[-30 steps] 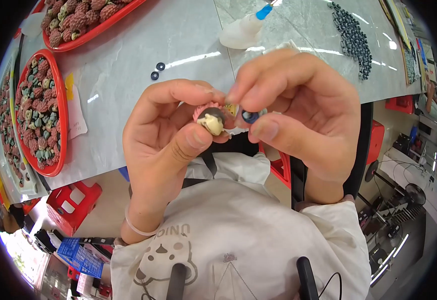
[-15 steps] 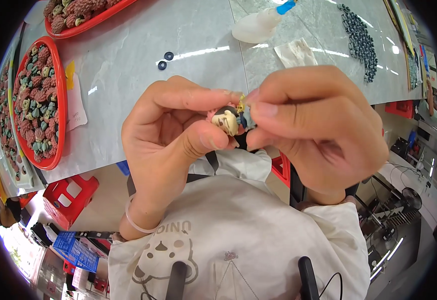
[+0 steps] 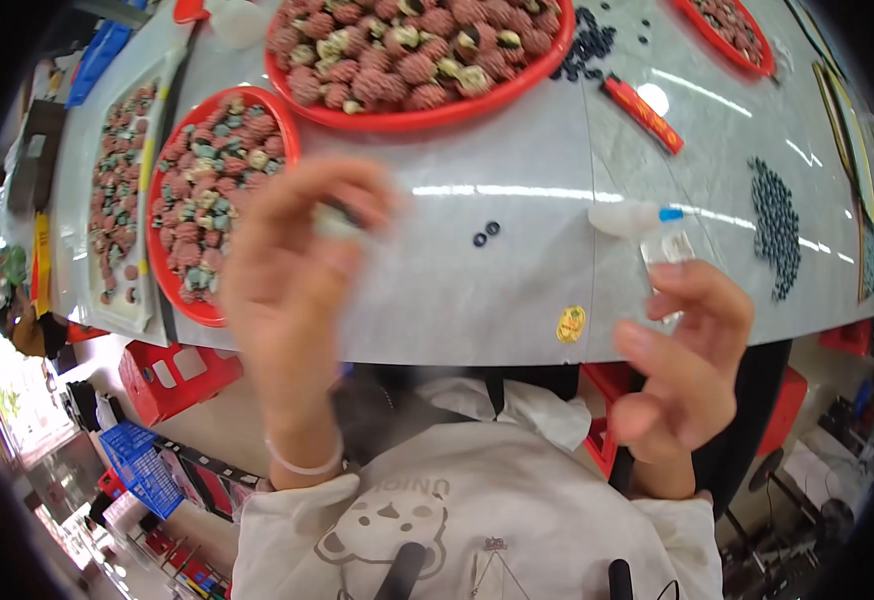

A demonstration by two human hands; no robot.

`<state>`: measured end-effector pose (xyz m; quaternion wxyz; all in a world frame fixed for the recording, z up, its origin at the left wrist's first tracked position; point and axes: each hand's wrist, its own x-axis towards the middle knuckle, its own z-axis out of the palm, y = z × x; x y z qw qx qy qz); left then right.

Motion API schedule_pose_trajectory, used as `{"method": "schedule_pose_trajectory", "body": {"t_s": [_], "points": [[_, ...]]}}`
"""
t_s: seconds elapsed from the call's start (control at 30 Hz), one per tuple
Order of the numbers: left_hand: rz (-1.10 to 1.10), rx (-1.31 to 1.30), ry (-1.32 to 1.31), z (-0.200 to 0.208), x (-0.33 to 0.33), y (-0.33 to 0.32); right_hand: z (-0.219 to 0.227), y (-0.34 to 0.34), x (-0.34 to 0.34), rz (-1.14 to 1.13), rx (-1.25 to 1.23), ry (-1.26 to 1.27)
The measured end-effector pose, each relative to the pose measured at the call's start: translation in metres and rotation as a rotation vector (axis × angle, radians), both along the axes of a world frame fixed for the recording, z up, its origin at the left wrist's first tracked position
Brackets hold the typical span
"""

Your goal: The person assembles small figurine heads by applying glue from a squeeze bottle and attaching pieces together by hand before placing them into trays.

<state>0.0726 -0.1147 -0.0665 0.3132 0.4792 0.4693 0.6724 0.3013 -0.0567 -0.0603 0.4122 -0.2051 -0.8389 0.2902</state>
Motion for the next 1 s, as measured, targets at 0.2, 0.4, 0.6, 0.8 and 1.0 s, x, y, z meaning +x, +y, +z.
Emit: {"method": "schedule_pose_trajectory", "body": {"t_s": [0.2,0.4,0.6,0.8,1.0], "points": [[0.318,-0.233,0.883,0.042,-0.053,0.029,0.001,0.011,0.014,-0.238,-0.172,0.143],[0.162,-0.136,1.449,0.039,-0.051,0.084,0.000,0.017,0.017,-0.309,-0.259,0.157],[0.156,-0.184,1.238,0.036,-0.067,0.079,-0.007,0.031,0.018,-0.412,-0.289,0.186],[0.201,-0.112,0.807,0.024,-0.062,0.065,-0.006,0.036,-0.011,-0.259,-0.197,-0.044],[-0.232,-0.135,-0.126,0.010,0.006,0.024,-0.011,0.034,-0.013,-0.174,-0.368,-0.096]]}}
